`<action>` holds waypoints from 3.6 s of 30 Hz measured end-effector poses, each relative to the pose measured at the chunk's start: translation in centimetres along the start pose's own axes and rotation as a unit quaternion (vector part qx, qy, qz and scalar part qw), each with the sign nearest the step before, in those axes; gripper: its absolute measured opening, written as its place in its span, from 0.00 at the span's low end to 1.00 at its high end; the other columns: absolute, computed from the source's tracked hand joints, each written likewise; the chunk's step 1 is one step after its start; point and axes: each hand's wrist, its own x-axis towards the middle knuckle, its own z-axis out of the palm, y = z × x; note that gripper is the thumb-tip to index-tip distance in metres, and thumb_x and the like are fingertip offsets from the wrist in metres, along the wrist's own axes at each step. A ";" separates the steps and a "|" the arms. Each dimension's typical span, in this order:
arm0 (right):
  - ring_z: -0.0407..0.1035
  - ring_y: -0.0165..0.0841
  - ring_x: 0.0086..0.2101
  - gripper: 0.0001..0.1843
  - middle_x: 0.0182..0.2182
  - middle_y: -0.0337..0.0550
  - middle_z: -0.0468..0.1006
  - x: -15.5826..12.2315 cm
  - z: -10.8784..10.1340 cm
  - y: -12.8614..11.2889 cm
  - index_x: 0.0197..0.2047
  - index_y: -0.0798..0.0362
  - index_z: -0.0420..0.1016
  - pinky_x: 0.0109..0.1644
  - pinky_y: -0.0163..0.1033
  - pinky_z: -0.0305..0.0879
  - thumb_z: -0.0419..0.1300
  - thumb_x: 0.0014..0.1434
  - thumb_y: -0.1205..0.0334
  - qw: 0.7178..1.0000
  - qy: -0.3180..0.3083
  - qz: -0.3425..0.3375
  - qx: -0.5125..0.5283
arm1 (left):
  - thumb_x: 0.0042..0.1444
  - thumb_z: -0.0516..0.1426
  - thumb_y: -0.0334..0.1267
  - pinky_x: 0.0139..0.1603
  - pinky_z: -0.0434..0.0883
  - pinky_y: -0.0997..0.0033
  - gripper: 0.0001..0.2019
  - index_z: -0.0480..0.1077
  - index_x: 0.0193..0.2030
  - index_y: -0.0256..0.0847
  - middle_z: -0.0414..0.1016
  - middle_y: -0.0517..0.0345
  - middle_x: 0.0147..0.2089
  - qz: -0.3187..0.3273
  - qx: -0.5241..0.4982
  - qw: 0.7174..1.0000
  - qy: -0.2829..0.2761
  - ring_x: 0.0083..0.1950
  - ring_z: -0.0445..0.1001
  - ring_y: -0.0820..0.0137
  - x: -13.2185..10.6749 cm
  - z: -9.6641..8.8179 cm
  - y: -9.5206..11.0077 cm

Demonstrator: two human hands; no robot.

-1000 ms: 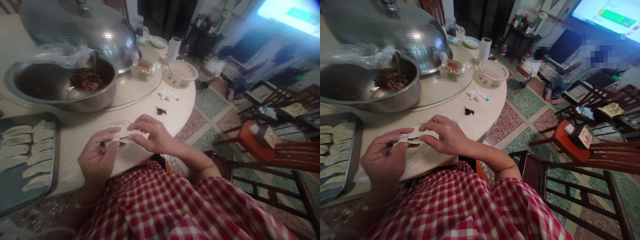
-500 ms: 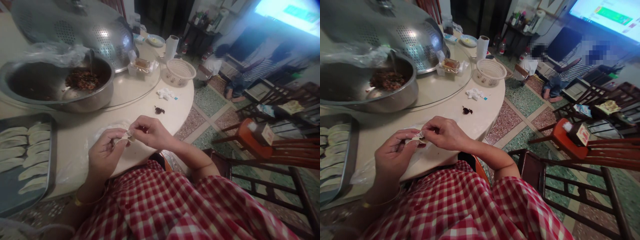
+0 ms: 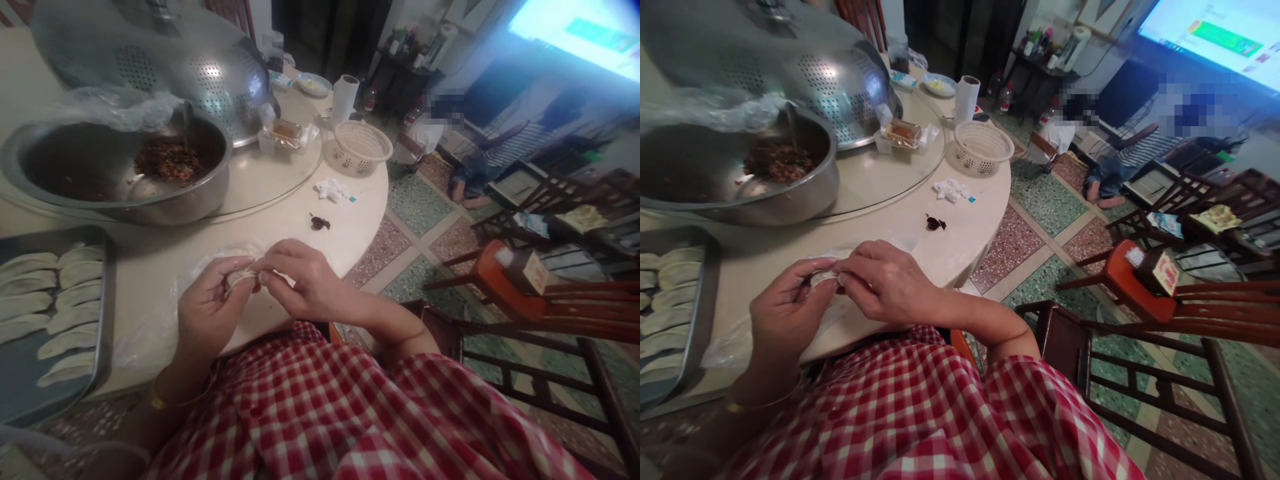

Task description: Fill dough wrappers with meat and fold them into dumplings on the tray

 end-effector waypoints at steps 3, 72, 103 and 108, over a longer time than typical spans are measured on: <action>0.71 0.32 0.38 0.17 0.37 0.47 0.79 -0.5 0.4 0.2 0.50 0.57 0.79 0.45 0.40 0.73 0.49 0.73 0.64 0.996 0.038 -0.066 -0.045 | 0.56 0.64 0.34 0.37 0.80 0.71 0.05 0.80 0.38 0.48 0.83 0.60 0.38 0.021 -0.001 1.000 0.007 0.37 0.81 0.69 0.0 0.0 -0.2; 0.67 0.24 0.30 0.03 0.30 0.35 0.75 0.3 -0.6 0.1 0.33 0.55 0.77 0.39 0.34 0.66 0.61 0.58 0.66 0.956 0.032 0.224 0.188 | 0.60 0.63 0.32 0.37 0.81 0.81 0.05 0.80 0.41 0.44 0.83 0.60 0.42 -0.023 -0.091 0.996 0.001 0.40 0.83 0.73 -1.6 0.7 0.4; 0.76 0.34 0.40 0.13 0.37 0.48 0.83 -2.0 1.8 0.3 0.44 0.55 0.79 0.46 0.42 0.76 0.61 0.68 0.53 0.985 0.171 0.000 -0.022 | 0.60 0.65 0.42 0.34 0.80 0.77 0.05 0.78 0.40 0.44 0.85 0.59 0.39 -0.097 -0.114 0.987 0.057 0.34 0.82 0.73 -1.5 0.9 -0.4; 0.75 0.35 0.38 0.13 0.37 0.50 0.82 -2.2 3.1 0.4 0.43 0.55 0.81 0.45 0.43 0.75 0.57 0.71 0.57 0.986 0.153 0.036 -0.058 | 0.59 0.65 0.38 0.33 0.81 0.77 0.05 0.78 0.42 0.45 0.85 0.61 0.38 -0.099 -0.118 0.987 0.052 0.32 0.82 0.73 -1.5 1.2 0.0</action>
